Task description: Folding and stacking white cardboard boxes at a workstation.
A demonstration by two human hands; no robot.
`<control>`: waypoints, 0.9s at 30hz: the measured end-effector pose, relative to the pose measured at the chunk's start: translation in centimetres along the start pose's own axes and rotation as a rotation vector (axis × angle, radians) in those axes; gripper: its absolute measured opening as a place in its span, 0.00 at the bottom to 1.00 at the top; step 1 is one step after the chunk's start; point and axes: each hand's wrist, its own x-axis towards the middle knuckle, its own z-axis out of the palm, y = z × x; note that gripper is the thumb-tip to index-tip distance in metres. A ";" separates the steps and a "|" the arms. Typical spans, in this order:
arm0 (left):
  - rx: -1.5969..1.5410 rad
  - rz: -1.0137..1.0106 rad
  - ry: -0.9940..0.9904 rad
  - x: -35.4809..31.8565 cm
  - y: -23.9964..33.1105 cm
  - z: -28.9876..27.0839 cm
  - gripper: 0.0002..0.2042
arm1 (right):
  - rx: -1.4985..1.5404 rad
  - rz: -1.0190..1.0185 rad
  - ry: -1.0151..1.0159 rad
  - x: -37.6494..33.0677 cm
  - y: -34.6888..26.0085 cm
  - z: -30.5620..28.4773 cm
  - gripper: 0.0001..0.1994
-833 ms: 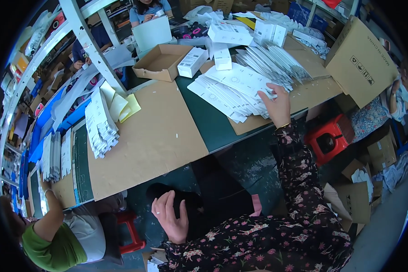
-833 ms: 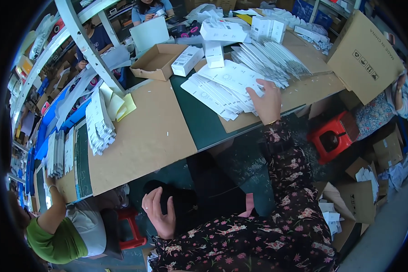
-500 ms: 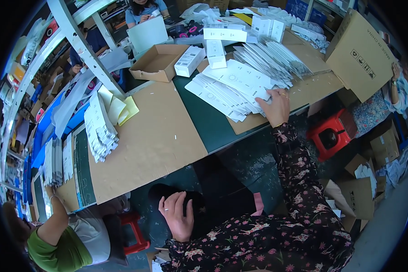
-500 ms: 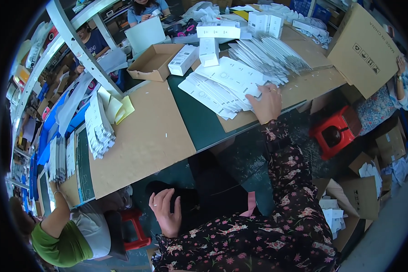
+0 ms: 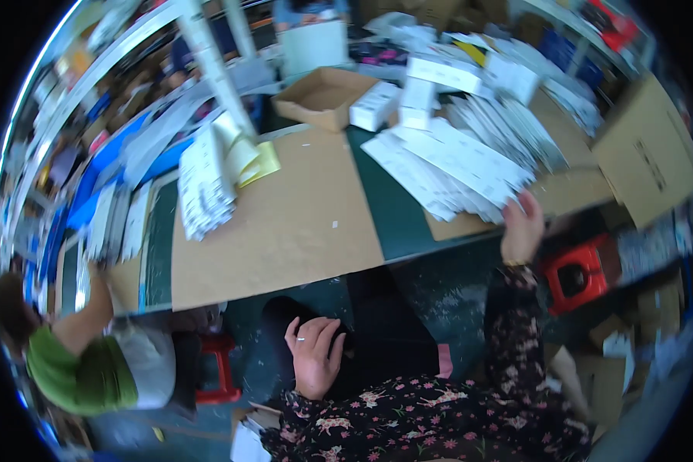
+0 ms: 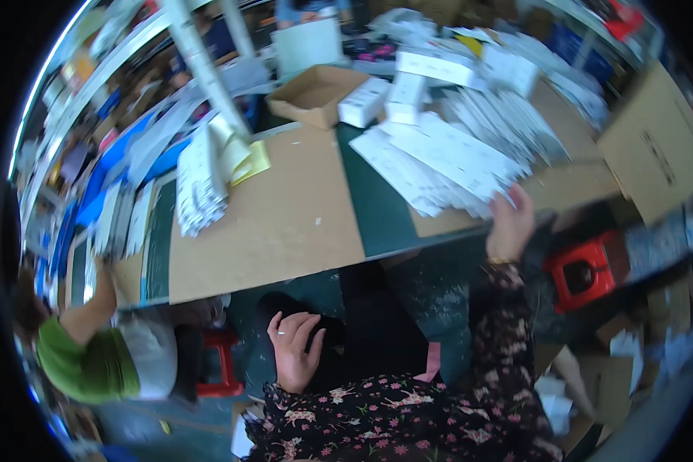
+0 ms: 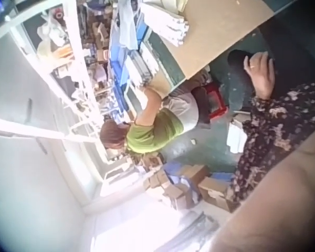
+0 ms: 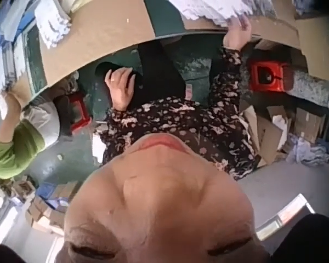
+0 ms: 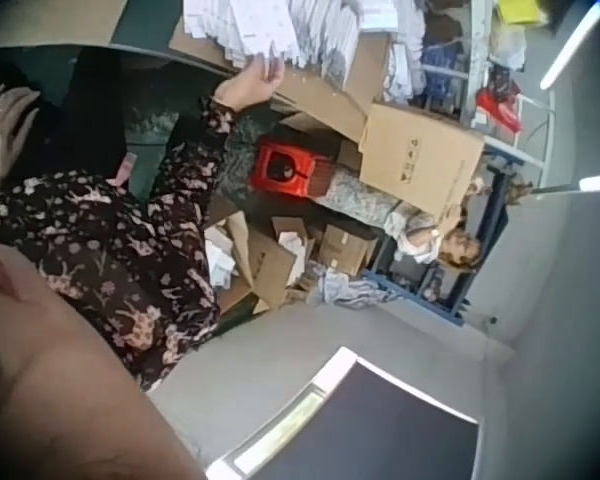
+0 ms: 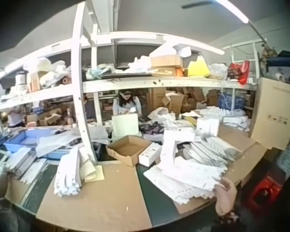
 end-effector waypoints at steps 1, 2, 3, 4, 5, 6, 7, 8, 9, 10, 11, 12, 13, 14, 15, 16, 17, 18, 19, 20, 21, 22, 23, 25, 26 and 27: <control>0.026 -0.057 0.043 -0.1 -0.2 0.0 0.16 | 0.071 0.050 0.006 -0.1 -0.3 -1.2 0.23; -0.009 -0.018 0.020 0.2 -0.3 0.0 0.16 | 0.036 -0.083 -0.120 -1.4 -1.9 -1.8 0.22; -0.042 0.018 -0.002 0.5 -0.4 -0.1 0.16 | 0.182 0.046 -0.022 -1.9 -3.6 -1.6 0.23; -0.068 0.038 -0.003 0.8 -0.3 0.2 0.16 | 0.174 -0.009 -0.031 -1.6 -4.5 -3.4 0.23; -0.093 0.059 -0.012 0.9 -0.3 0.3 0.17 | 0.167 -0.049 -0.065 -2.6 -5.5 -3.5 0.23; -0.071 0.008 0.012 0.9 0.0 -0.1 0.17 | 0.158 -0.091 -0.091 -3.2 -6.5 -3.1 0.23; -0.103 0.044 0.023 0.9 0.3 -0.5 0.20 | 0.164 -0.066 -0.138 -4.3 -7.1 -1.4 0.23; -0.137 0.089 0.036 1.1 0.3 -0.8 0.24 | 0.151 -0.041 -0.209 -6.6 -7.7 0.7 0.23; -0.126 0.062 0.055 1.6 0.6 -1.2 0.24 | 0.134 -0.024 -0.271 -9.2 -8.2 2.4 0.23; -0.160 0.083 0.061 2.2 1.2 -1.9 0.28 | 0.117 -0.009 -0.329 -11.4 -8.4 3.7 0.24; -0.187 0.106 0.072 2.7 2.0 -3.1 0.33 | 0.128 0.001 -0.360 -13.2 -8.3 4.8 0.24; -0.225 0.140 0.073 3.2 2.6 -3.8 0.37 | 0.047 0.041 -0.537 -14.9 -7.9 5.2 0.25; -0.208 0.122 0.087 3.3 2.9 -4.7 0.37 | -0.026 0.085 -0.723 -16.8 -7.6 6.1 0.27; -0.106 0.100 0.046 3.5 3.1 -5.1 0.42 | -0.037 0.144 -0.822 -18.9 -7.5 7.3 0.28; -0.005 0.078 0.002 3.6 3.1 -5.5 0.47 | -0.047 0.203 -0.919 -20.7 -7.5 8.3 0.29; 0.094 0.051 -0.040 3.4 3.1 -5.8 0.53 | -0.044 0.207 -0.938 -22.1 -7.0 8.7 0.29; 0.103 0.044 -0.030 3.1 2.8 -5.8 0.53 | -0.026 0.360 -1.059 -23.1 -6.1 8.9 0.30; 0.090 -0.007 -0.036 2.3 2.1 -5.4 0.55 | -0.009 0.516 -1.176 -23.6 -5.5 9.1 0.31; 0.076 -0.056 -0.044 1.5 1.1 -5.0 0.58 | -0.003 0.515 -1.185 -23.7 -5.1 9.3 0.31; 0.062 -0.105 -0.053 0.7 0.4 -4.6 0.61 | -0.023 0.553 -1.252 -23.6 -4.7 9.6 0.32; 0.067 -0.109 -0.051 0.1 0.1 -4.5 0.61 | -0.044 0.592 -1.316 -23.6 -4.4 9.8 0.32; 0.039 -0.118 -0.064 -0.5 -0.2 -4.4 0.62 | -0.067 0.631 -1.378 -23.7 -4.3 10.0 0.33; 0.011 -0.130 -0.076 -1.0 -0.3 -4.3 0.62 | -0.063 0.633 -1.384 -23.9 -4.2 10.3 0.33; -0.014 -0.142 -0.089 -1.6 -0.5 -4.0 0.63 | -0.045 0.696 -1.385 -24.4 -4.5 10.8 0.33; -0.041 -0.115 -0.081 -1.7 -0.6 -3.7 0.63 | -0.037 0.727 -1.384 -24.5 -4.5 11.0 0.34; -0.069 -0.089 -0.074 -1.6 -0.6 -3.5 0.63 | -0.035 0.728 -1.383 -24.6 -4.4 11.3 0.34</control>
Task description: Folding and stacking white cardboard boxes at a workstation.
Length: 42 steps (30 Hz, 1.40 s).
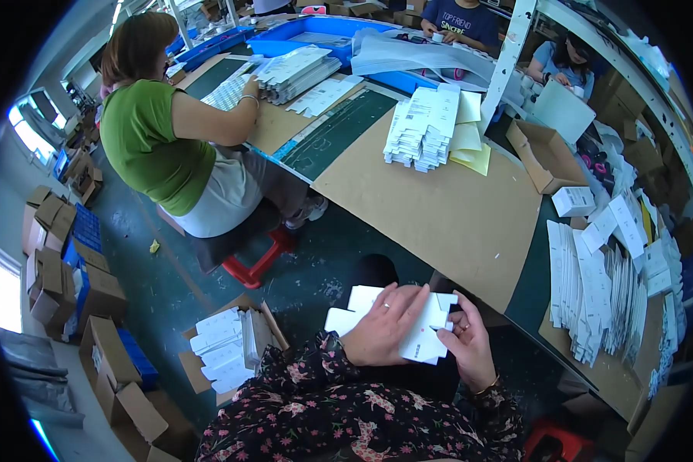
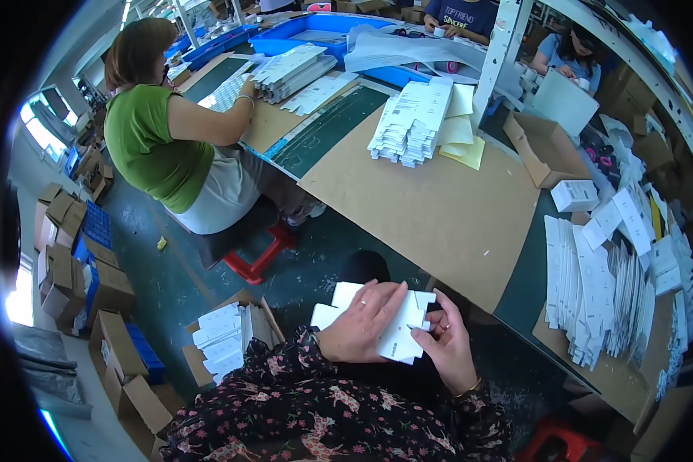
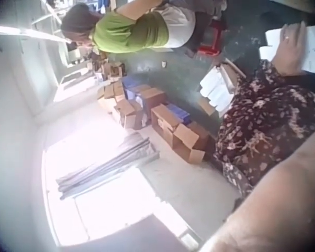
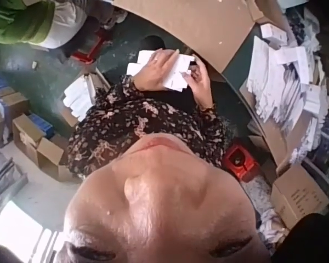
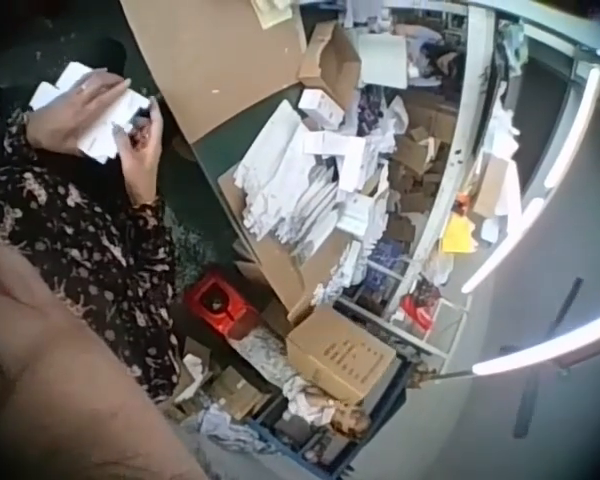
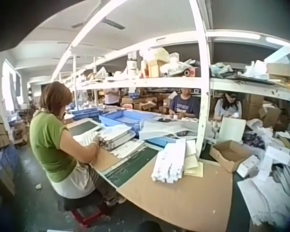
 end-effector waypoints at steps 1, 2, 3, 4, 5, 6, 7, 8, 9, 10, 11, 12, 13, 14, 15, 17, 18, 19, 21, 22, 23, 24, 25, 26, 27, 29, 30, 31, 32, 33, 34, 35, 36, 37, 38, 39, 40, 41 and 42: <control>-0.028 0.029 0.005 0.0 -0.1 0.1 0.63 | -0.029 -0.005 -0.011 0.4 -0.1 0.0 0.34; -0.027 0.030 0.003 0.0 -0.3 0.0 0.63 | -0.058 -0.010 -0.021 0.9 -0.2 0.0 0.34; -0.034 0.036 0.012 -0.1 -0.5 0.0 0.64 | -0.087 -0.016 -0.031 1.2 -0.2 -0.1 0.34; -0.041 0.041 0.021 -0.1 -0.7 -0.2 0.64 | -0.086 -0.018 -0.031 1.3 -0.4 -0.1 0.34; -0.050 0.048 0.030 0.0 -0.9 -0.3 0.65 | -0.021 0.041 -0.036 1.3 -0.7 -0.1 0.34; -0.050 0.052 0.031 -0.1 -1.0 -0.4 0.65 | 0.045 0.100 -0.043 1.3 -1.1 -0.2 0.35; -0.088 0.048 0.017 -0.2 -1.1 -0.5 0.66 | 0.111 0.158 -0.051 1.4 -1.3 -0.3 0.35; -0.125 0.043 0.004 -0.3 -1.3 -0.7 0.66 | 0.110 0.154 -0.051 1.7 -1.4 -0.5 0.35; -0.161 0.039 -0.008 -0.2 -1.4 -0.9 0.67 | 0.083 0.157 -0.085 2.0 -1.6 -0.6 0.35; -0.161 0.038 -0.010 -0.3 -1.4 -1.0 0.67 | 0.057 0.165 -0.116 1.9 -1.6 -0.8 0.36; -0.154 0.042 -0.004 -0.3 -1.4 -1.1 0.67 | 0.031 0.171 -0.148 1.9 -1.6 -1.0 0.36; -0.145 0.046 0.002 -0.3 -1.3 -1.3 0.67 | 0.033 0.170 -0.148 2.0 -1.5 -1.1 0.36; -0.136 0.051 0.008 -0.3 -1.3 -1.4 0.67 | -0.025 0.139 -0.185 2.1 -1.4 -1.1 0.36; -0.132 0.054 0.008 -0.2 -1.2 -1.5 0.67 | -0.082 0.107 -0.221 2.3 -1.2 -1.2 0.37; -0.148 0.068 0.003 -0.1 -1.0 -1.5 0.67 | -0.139 0.077 -0.256 2.2 -0.9 -1.4 0.37; -0.187 0.092 -0.010 0.0 -0.7 -1.3 0.66 | -0.167 -0.002 -0.239 2.4 1.2 -2.1 0.37; -0.191 0.089 -0.016 0.0 -0.6 -1.1 0.66 | -0.198 -0.076 -0.221 2.4 2.3 -2.3 0.36; -0.167 0.085 0.003 0.0 -0.5 -0.8 0.66 | -0.230 -0.149 -0.202 2.3 3.2 -2.7 0.36; -0.107 0.082 0.056 0.0 -0.2 -0.2 0.65 | -0.214 -0.137 -0.205 1.5 1.9 -1.5 0.36; -0.107 0.085 0.054 -0.1 -0.1 -0.2 0.65 | -0.196 -0.125 -0.201 0.9 0.9 -0.5 0.37; -0.125 0.090 0.051 -0.1 0.0 -0.3 0.64 | -0.177 -0.109 -0.196 0.5 0.2 0.0 0.37; -0.144 0.092 0.047 -0.2 0.0 -0.3 0.63 | -0.177 -0.106 -0.193 0.1 -0.1 -0.2 0.37; -0.159 0.092 0.049 -0.1 0.0 -0.5 0.63 | -0.166 -0.096 -0.222 0.0 -0.5 -0.5 0.37; -0.160 0.086 0.054 -0.1 0.0 -0.8 0.63 | -0.155 -0.082 -0.252 0.0 -0.9 -0.8 0.37; -0.162 0.102 0.057 -0.2 0.0 -0.9 0.63 | -0.145 -0.064 -0.283 0.0 -1.1 -0.9 0.37; -0.171 0.119 0.071 -0.4 -0.2 -1.2 0.64 | -0.124 -0.038 -0.244 0.6 -0.9 -0.5 0.37; -0.189 0.090 0.089 -0.1 -0.2 -1.1 0.64 | -0.109 -0.016 -0.200 0.5 -0.8 -0.6 0.37; -0.197 0.123 0.105 0.3 -0.3 -1.2 0.63 | -0.094 0.016 -0.169 0.2 -0.7 -0.8 0.38; -0.202 0.150 0.122 0.3 -0.5 -1.5 0.63 | -0.107 0.062 -0.202 -0.1 -0.6 -0.7 0.38; -0.205 0.174 0.140 -0.1 -0.3 -1.4 0.62 | -0.067 0.048 -0.168 -0.4 -0.7 -0.6 0.36; -0.213 0.128 0.159 -0.5 -0.2 -1.3 0.62 | -0.024 0.027 -0.127 -0.5 -0.7 -0.3 0.34; -0.222 0.139 0.154 -0.5 -0.5 -1.3 0.62 | 0.021 -0.005 -0.082 -0.2 -0.6 0.0 0.33; -0.230 0.152 0.148 -0.6 -0.6 -1.2 0.61 | 0.016 0.021 -0.105 -0.1 -0.3 -0.1 0.33; -0.238 0.178 0.137 -0.5 -0.5 -1.1 0.60 | -0.089 -0.017 -0.132 0.1 0.1 -0.8 0.31; -0.238 0.162 0.146 -0.7 -0.2 -1.1 0.60 | -0.192 -0.059 -0.158 0.3 0.6 -1.5 0.30; -0.219 0.158 0.142 -0.8 0.1 -1.0 0.59 | -0.294 -0.105 -0.181 0.5 1.1 -1.9 0.28; -0.204 0.165 0.130 -0.8 0.5 -0.9 0.58 | -0.294 -0.101 -0.179 0.4 1.4 -2.0 0.28; -0.190 0.176 0.116 -0.9 0.7 -0.8 0.56 | -0.377 -0.128 -0.152 0.3 1.8 -2.0 0.27; -0.197 0.183 0.107 -1.1 0.5 -0.5 0.56 | -0.461 -0.157 -0.118 0.0 2.0 -2.0 0.27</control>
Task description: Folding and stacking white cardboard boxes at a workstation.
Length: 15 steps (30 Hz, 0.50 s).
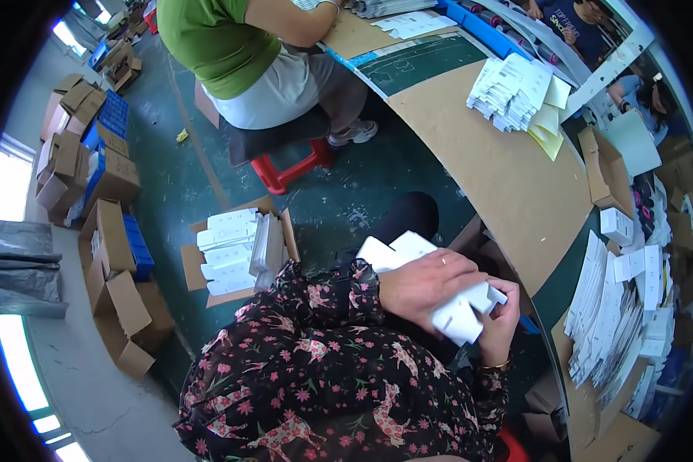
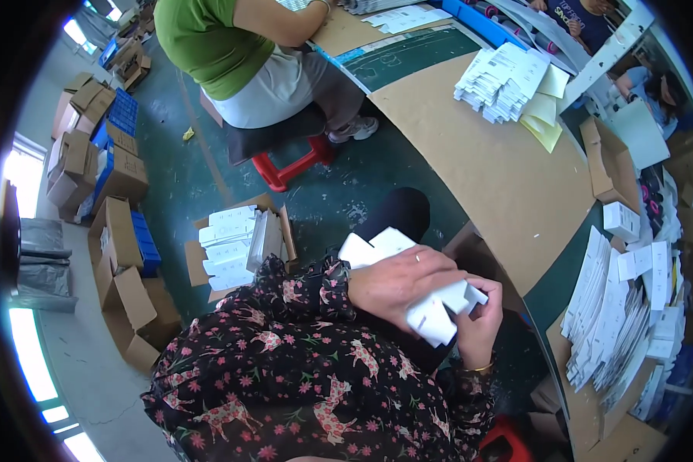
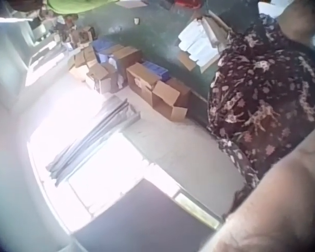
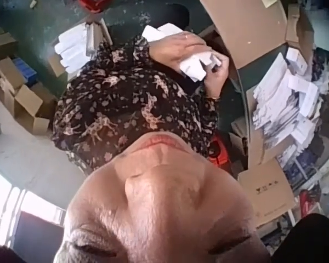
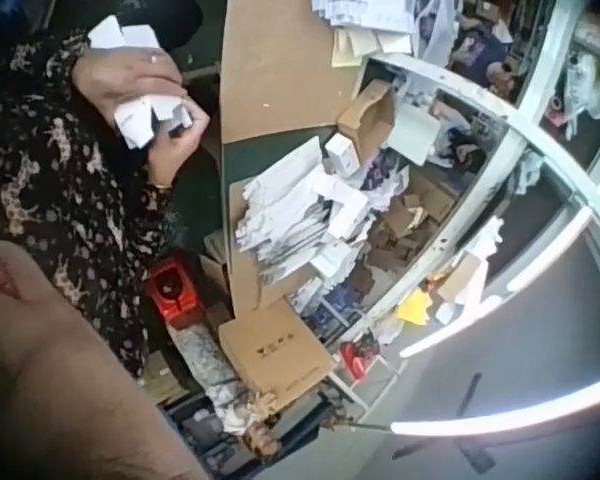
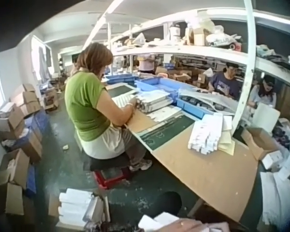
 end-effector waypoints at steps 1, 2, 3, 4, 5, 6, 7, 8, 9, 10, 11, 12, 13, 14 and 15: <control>-0.038 -0.047 0.005 -0.3 -0.7 0.3 0.55 | -0.088 -0.014 0.039 -0.5 0.2 0.0 0.26; -0.079 -0.091 0.005 -0.5 -1.5 0.5 0.53 | -0.089 -0.006 0.066 -0.8 0.3 -0.1 0.26; -0.123 -0.129 -0.009 -0.4 -2.1 0.8 0.51 | 0.053 0.012 0.030 -0.3 -0.8 0.5 0.27; -0.121 -0.179 0.026 0.0 -2.1 0.5 0.49 | 0.190 0.030 0.023 -0.3 -1.4 0.7 0.29; -0.125 -0.230 0.059 0.1 -1.7 -0.2 0.46 | 0.197 -0.001 -0.001 -0.3 -1.2 0.7 0.30; -0.175 -0.228 0.118 0.6 -1.6 -0.7 0.44 | 0.203 -0.031 -0.021 -0.3 -1.0 0.7 0.31; -0.215 -0.243 0.185 0.7 -1.5 -1.2 0.42 | 0.412 -0.086 -0.057 0.0 -1.7 1.4 0.28; -0.253 -0.214 0.134 0.7 -1.7 -1.6 0.42 | 0.614 -0.162 -0.082 0.3 -2.5 1.8 0.25; -0.368 -0.253 0.159 0.9 -1.9 -2.0 0.42 | 0.608 -0.165 -0.015 0.3 -2.7 1.2 0.25; -0.472 -0.303 0.186 1.2 -2.1 -2.1 0.42 | 0.553 -0.129 -0.045 0.5 -3.1 0.8 0.26; -0.488 -0.291 0.151 1.6 -2.1 -1.8 0.42 | 0.499 -0.090 -0.089 0.7 -3.3 0.4 0.28; -0.610 -0.285 0.147 1.7 -2.1 -1.5 0.41 | 0.448 -0.048 -0.138 0.5 -3.3 0.3 0.29; -0.727 -0.281 0.154 1.9 -1.9 -1.2 0.40 | 0.447 -0.050 -0.117 0.3 -3.3 0.2 0.29; -0.842 -0.280 0.165 2.1 -1.9 -1.0 0.39 | 0.238 -0.162 -0.075 0.3 -2.9 0.2 0.27; -0.847 -0.277 0.155 2.2 -2.4 -1.0 0.39 | 0.027 -0.270 -0.037 0.4 -2.7 0.3 0.25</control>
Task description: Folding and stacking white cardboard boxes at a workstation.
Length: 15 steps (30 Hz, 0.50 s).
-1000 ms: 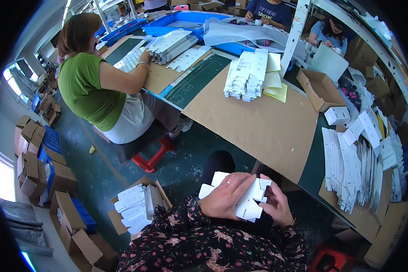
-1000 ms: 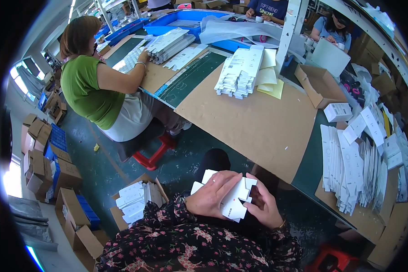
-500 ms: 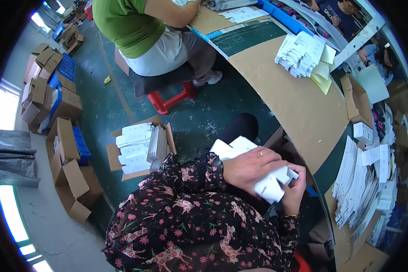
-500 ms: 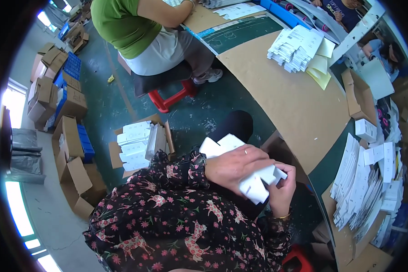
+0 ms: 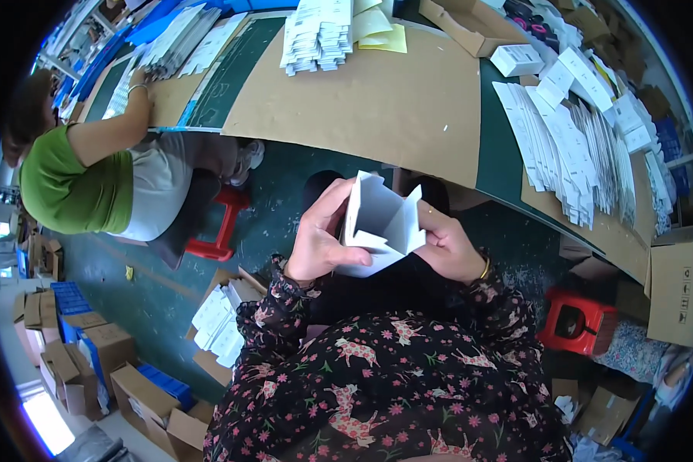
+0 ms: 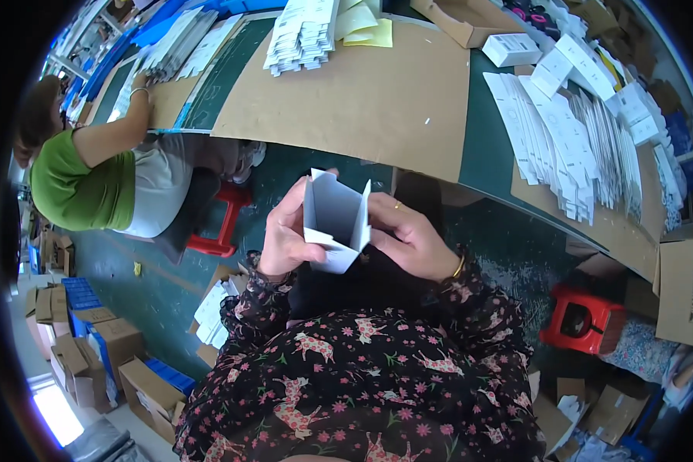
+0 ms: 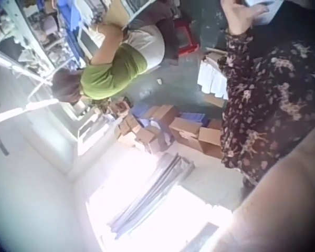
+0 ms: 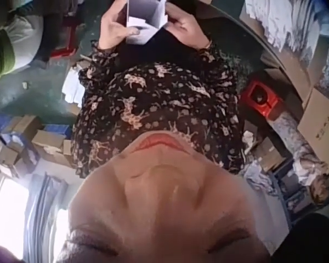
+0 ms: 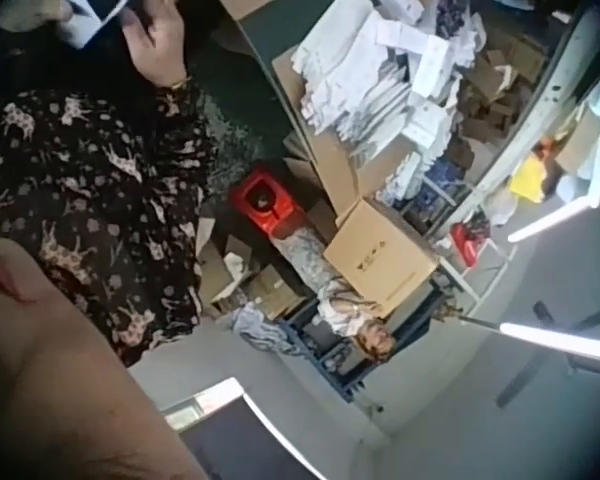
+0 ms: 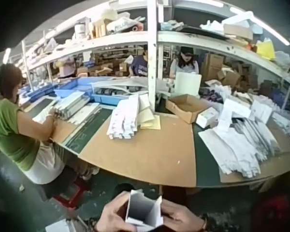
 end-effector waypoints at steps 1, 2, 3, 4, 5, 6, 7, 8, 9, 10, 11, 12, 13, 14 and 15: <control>0.167 0.102 0.023 0.2 -0.5 -0.6 0.38 | -0.216 -0.101 0.004 0.0 0.1 0.0 0.24; 0.335 0.205 0.049 0.4 -1.0 -1.3 0.37 | -0.219 -0.101 0.009 0.1 0.2 0.0 0.24; 0.501 0.305 0.075 0.5 -1.1 -1.4 0.36 | -0.195 -0.075 0.075 0.0 0.2 0.2 0.21; 0.498 0.303 0.071 0.2 -1.3 -1.2 0.36 | -0.170 -0.050 0.139 -0.1 0.2 0.4 0.18; 0.439 0.202 0.174 -0.1 -1.0 -0.6 0.36 | -0.143 -0.029 0.200 0.0 0.3 0.7 0.16; 0.379 0.101 0.277 -0.3 -0.7 0.2 0.37 | -0.141 -0.029 0.200 0.1 0.5 0.9 0.16; 0.317 0.000 0.378 -0.4 -0.5 0.7 0.37 | -0.155 -0.052 0.220 0.2 0.8 1.1 0.14; 0.319 -0.002 0.379 -0.4 -0.5 1.1 0.37 | -0.170 -0.074 0.240 0.4 0.8 1.4 0.13; 0.213 0.037 0.363 -0.3 -0.5 1.5 0.37 | -0.185 -0.095 0.259 0.6 0.8 1.7 0.12; 0.108 0.076 0.347 -0.3 -0.4 1.8 0.37 | -0.183 -0.094 0.259 0.9 0.7 2.0 0.12; 0.002 0.114 0.330 -0.2 -0.4 2.0 0.37 | -0.273 -0.142 0.291 1.2 0.7 2.2 0.12; 0.004 0.111 0.330 -0.2 -0.2 2.2 0.37 | -0.363 -0.191 0.322 1.5 0.6 2.3 0.12; 0.092 0.107 0.300 -0.1 0.2 2.4 0.36 | -0.455 -0.238 0.354 1.6 0.4 2.4 0.12; 0.180 0.103 0.269 0.0 0.5 2.6 0.35 | -0.452 -0.236 0.355 1.5 0.4 2.4 0.12; 0.268 0.100 0.237 0.1 0.6 2.7 0.34 | -0.460 -0.230 0.331 1.4 0.3 2.5 0.15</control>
